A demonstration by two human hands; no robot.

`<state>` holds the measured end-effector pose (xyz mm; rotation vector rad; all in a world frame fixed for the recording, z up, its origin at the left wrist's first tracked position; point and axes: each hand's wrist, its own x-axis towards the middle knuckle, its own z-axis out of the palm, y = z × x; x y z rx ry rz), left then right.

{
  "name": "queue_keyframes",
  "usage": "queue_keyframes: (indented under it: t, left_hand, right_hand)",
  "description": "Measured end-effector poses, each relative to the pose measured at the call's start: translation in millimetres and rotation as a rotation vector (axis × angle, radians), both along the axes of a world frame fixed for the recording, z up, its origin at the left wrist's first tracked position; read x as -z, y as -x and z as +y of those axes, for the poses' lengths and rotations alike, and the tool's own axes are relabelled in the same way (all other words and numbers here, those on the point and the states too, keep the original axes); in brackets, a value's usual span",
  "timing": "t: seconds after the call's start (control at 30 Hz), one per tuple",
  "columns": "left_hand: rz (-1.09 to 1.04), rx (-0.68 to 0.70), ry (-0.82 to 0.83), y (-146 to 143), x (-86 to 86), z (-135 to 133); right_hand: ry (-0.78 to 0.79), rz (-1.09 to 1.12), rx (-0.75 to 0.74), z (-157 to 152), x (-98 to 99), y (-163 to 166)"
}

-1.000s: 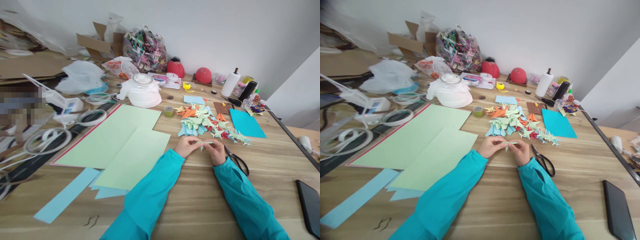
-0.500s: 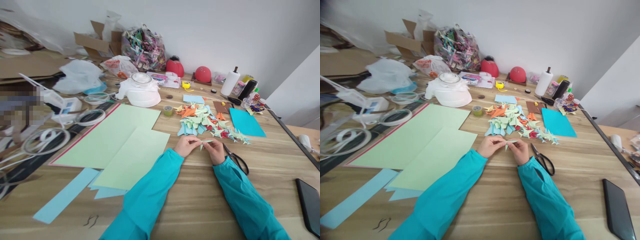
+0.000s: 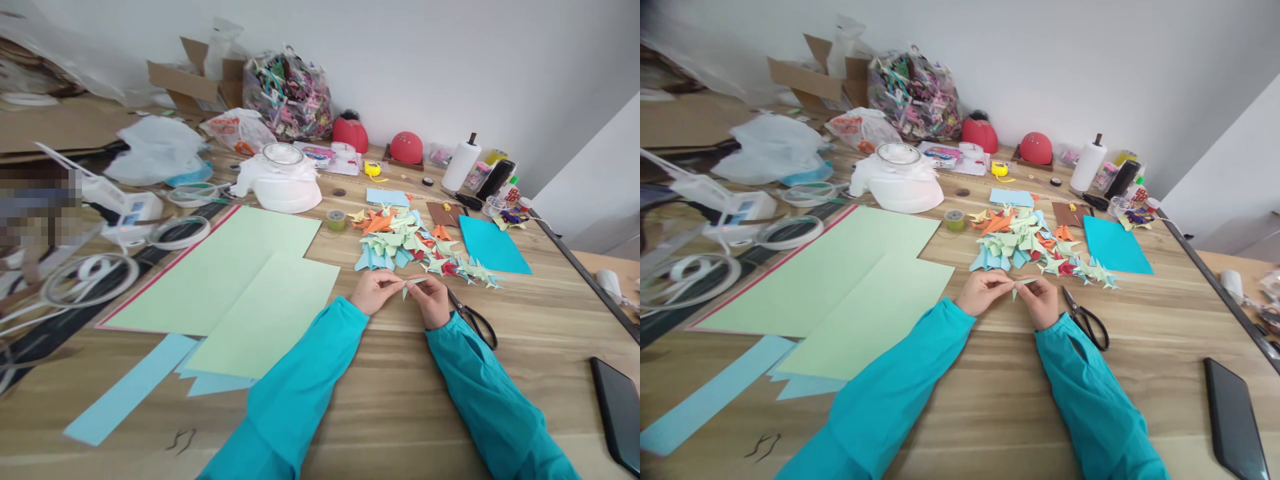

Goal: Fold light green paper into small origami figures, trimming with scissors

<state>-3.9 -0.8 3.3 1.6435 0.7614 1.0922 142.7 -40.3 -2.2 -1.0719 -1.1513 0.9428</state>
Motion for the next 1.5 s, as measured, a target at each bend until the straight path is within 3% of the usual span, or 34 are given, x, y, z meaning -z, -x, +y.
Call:
queue_keyframes:
  t: [0.17,0.43,0.9,1.3,1.5]
  left_hand:
    - [-0.015,-0.056,0.027,0.1,0.4,-0.1]
    - [-0.029,-0.023,0.08,0.0,0.5,0.3]
    - [0.021,0.021,0.019,-1.3,4.7,2.5]
    - [-0.045,0.038,0.091,0.1,1.9,3.1]
    - [-0.07,0.037,0.219,-0.1,1.3,2.0]
  right_hand:
    - [-0.003,0.13,-0.044,0.3,3.5,-2.7]
    - [0.017,0.071,-0.032,1.4,1.5,0.6]
    - [-0.007,0.047,-0.029,-0.6,-0.9,1.2]
    - [0.018,0.077,-0.038,-0.4,1.3,1.1]
    - [0.032,0.044,0.0,0.7,1.9,0.2]
